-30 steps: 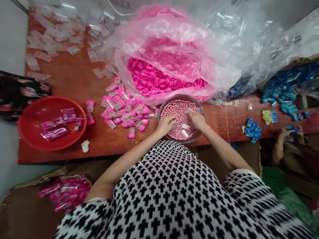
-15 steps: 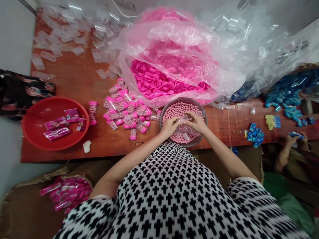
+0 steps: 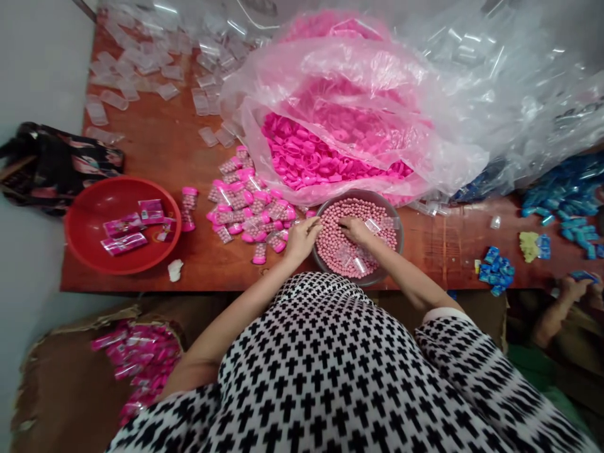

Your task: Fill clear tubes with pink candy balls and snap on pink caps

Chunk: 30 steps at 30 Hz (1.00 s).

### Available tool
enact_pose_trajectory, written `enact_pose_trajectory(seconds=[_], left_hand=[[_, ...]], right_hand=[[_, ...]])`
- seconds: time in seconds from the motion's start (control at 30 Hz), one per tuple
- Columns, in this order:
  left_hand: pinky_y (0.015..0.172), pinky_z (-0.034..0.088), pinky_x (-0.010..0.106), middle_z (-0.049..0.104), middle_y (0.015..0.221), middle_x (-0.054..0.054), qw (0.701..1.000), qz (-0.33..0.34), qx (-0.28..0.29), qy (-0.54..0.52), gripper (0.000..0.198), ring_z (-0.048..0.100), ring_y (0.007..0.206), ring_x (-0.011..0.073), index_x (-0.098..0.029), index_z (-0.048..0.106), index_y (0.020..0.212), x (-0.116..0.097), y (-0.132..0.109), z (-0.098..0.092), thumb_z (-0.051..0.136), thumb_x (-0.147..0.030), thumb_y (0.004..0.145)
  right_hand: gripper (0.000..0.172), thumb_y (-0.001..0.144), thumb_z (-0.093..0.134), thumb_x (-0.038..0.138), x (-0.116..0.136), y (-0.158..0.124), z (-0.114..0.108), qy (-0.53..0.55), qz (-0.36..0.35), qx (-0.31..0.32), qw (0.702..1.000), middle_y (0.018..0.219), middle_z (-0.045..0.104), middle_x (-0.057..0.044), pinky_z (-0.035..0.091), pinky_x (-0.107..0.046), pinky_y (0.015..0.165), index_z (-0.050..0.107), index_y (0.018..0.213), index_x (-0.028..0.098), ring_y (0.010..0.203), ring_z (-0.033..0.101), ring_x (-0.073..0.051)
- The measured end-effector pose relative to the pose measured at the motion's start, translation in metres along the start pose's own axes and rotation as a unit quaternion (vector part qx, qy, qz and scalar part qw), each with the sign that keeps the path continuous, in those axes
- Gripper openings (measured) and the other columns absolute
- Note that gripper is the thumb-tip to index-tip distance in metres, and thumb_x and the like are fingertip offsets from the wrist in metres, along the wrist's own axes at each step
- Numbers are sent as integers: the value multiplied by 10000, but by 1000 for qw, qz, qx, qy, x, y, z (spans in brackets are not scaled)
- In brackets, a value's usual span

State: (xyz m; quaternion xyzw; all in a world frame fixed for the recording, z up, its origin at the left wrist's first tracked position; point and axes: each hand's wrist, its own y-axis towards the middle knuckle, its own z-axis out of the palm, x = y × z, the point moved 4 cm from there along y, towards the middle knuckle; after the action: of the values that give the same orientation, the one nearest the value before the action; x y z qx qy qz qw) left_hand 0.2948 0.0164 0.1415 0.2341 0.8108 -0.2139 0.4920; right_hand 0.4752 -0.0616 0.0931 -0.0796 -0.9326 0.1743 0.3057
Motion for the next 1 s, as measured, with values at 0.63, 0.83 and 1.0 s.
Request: enact_pose_trajectory(seconds=[0.63, 0.83, 1.0], left_hand=[[936, 464, 337, 710, 1058, 59, 970, 17, 172, -169, 319, 644, 988, 210, -147, 686, 1070, -25, 5, 40, 582, -298, 810], [951, 463, 340, 697, 1095, 63, 974, 35, 165, -153, 298, 636, 1017, 208, -158, 703, 1024, -25, 1, 32, 588, -323, 804], [942, 472, 369, 696, 1091, 80, 978, 21, 124, -168, 300, 638, 1010, 215, -160, 698, 1028, -15, -1, 25, 599, -322, 794]], right_hand=[[237, 856, 568, 308, 45, -63, -57, 156, -152, -119, 969, 1013, 665, -63, 479, -323, 828, 608, 1073, 222, 910, 617, -184], [210, 835, 598, 397, 46, -62, -53, 115, -142, -142, 973, 782, 674, -35, 454, -251, 632, 631, 888, 196, 667, 597, -141], [318, 794, 605, 504, 39, -61, -53, 211, -38, -127, 968, 595, 597, 12, 397, -235, 515, 615, 787, 187, 517, 528, -121]])
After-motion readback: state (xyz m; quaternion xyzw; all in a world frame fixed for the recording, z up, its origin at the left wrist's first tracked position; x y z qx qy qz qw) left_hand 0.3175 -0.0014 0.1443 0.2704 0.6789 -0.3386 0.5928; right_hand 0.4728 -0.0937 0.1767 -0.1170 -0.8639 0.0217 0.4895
